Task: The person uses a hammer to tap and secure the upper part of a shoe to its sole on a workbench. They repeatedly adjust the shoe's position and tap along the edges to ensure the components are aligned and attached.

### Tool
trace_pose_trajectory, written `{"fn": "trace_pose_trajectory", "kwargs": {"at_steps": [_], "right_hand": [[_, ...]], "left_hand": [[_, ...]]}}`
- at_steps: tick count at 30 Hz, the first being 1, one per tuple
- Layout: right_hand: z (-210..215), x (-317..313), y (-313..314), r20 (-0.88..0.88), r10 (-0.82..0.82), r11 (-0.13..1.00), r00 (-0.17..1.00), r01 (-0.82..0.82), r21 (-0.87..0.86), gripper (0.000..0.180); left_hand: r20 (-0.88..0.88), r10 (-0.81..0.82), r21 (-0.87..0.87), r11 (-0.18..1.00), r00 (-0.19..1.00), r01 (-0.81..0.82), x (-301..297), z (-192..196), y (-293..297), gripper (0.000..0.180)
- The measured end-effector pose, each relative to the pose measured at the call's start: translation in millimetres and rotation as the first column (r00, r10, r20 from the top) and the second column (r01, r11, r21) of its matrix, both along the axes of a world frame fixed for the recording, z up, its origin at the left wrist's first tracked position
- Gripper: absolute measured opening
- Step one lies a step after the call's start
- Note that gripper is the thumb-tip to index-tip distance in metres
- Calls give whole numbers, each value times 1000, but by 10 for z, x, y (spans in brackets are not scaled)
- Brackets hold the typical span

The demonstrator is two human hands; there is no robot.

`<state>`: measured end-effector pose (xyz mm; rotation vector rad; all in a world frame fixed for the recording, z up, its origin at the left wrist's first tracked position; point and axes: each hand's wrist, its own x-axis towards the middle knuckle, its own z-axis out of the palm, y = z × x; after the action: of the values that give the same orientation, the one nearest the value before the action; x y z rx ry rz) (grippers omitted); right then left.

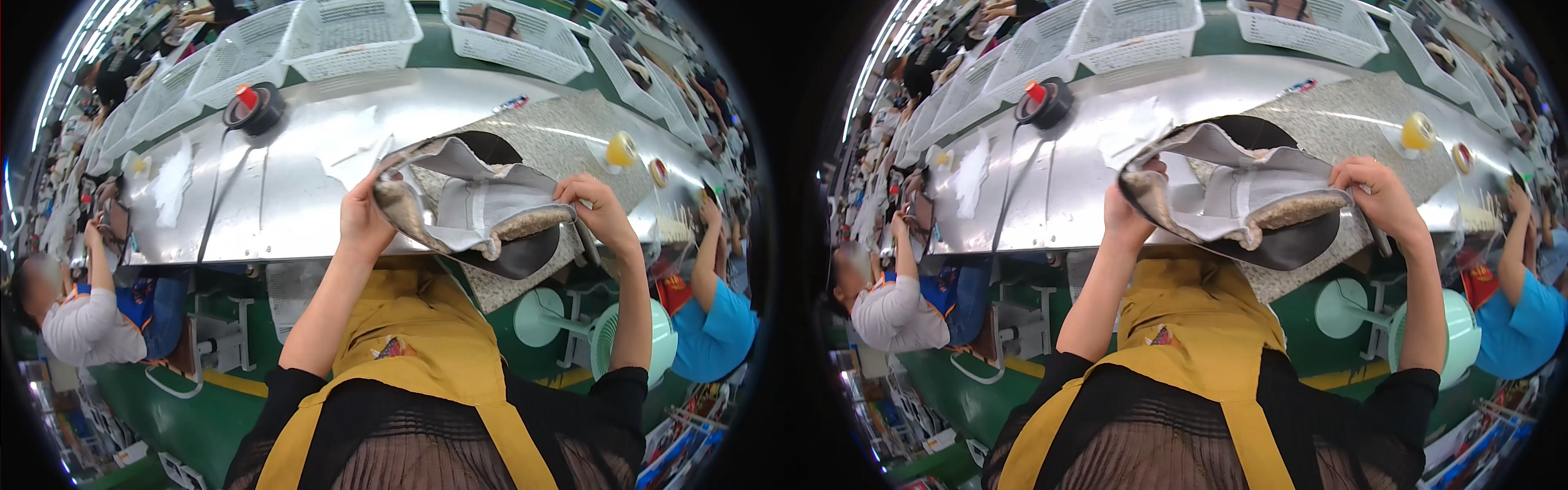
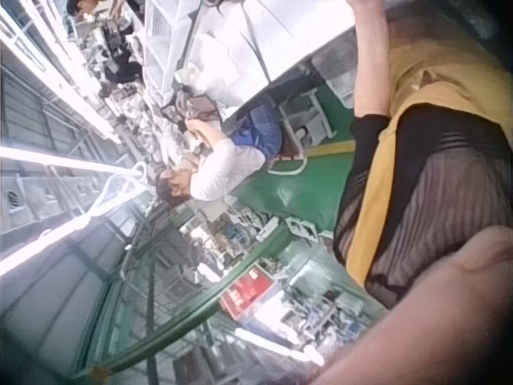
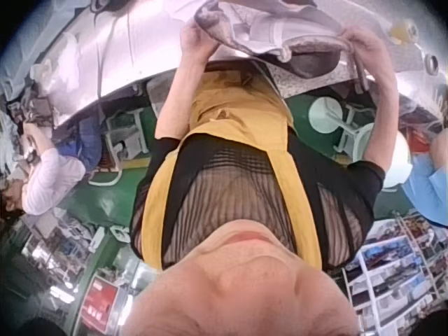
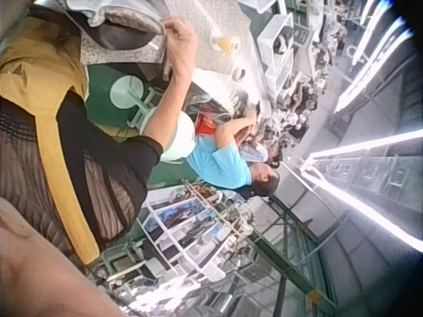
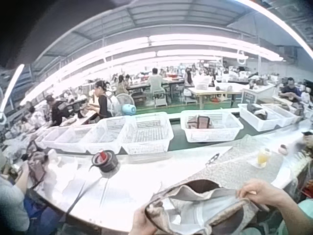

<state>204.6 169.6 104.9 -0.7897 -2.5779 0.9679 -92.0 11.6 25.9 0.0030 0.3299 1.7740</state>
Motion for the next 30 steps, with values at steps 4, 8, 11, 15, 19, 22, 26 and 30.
{"fn": "trace_pose_trajectory", "kwargs": {"at_steps": [4,8,11,15,19,22,26,30], "right_hand": [[15,154,-173,75,-20,981,997,5,192,15],[65,-162,-608,19,159,985,987,-160,63,25],[-213,-293,-770,107,319,907,942,-336,255,27],[-489,-165,-858,222,329,804,918,-395,445,14],[-581,105,-950,211,261,825,942,-331,459,11],[-719,261,-981,159,216,844,963,-266,466,15],[-113,172,-874,103,160,962,982,-178,207,18],[205,12,-604,-246,29,990,969,6,141,22]], "left_hand": [[-138,-106,-107,990,985,91,320,-123,87,33],[-161,-106,-92,992,981,92,298,-202,97,36],[-145,-142,-83,988,979,131,292,-219,92,34],[-80,-323,340,881,943,330,67,-615,135,35],[-169,-100,-81,993,980,88,131,-696,162,29],[-220,-221,-140,971,950,193,187,-545,206,26],[-387,-395,-36,909,833,415,107,-389,228,44],[-495,-434,-304,898,753,318,472,117,146,45]]}}
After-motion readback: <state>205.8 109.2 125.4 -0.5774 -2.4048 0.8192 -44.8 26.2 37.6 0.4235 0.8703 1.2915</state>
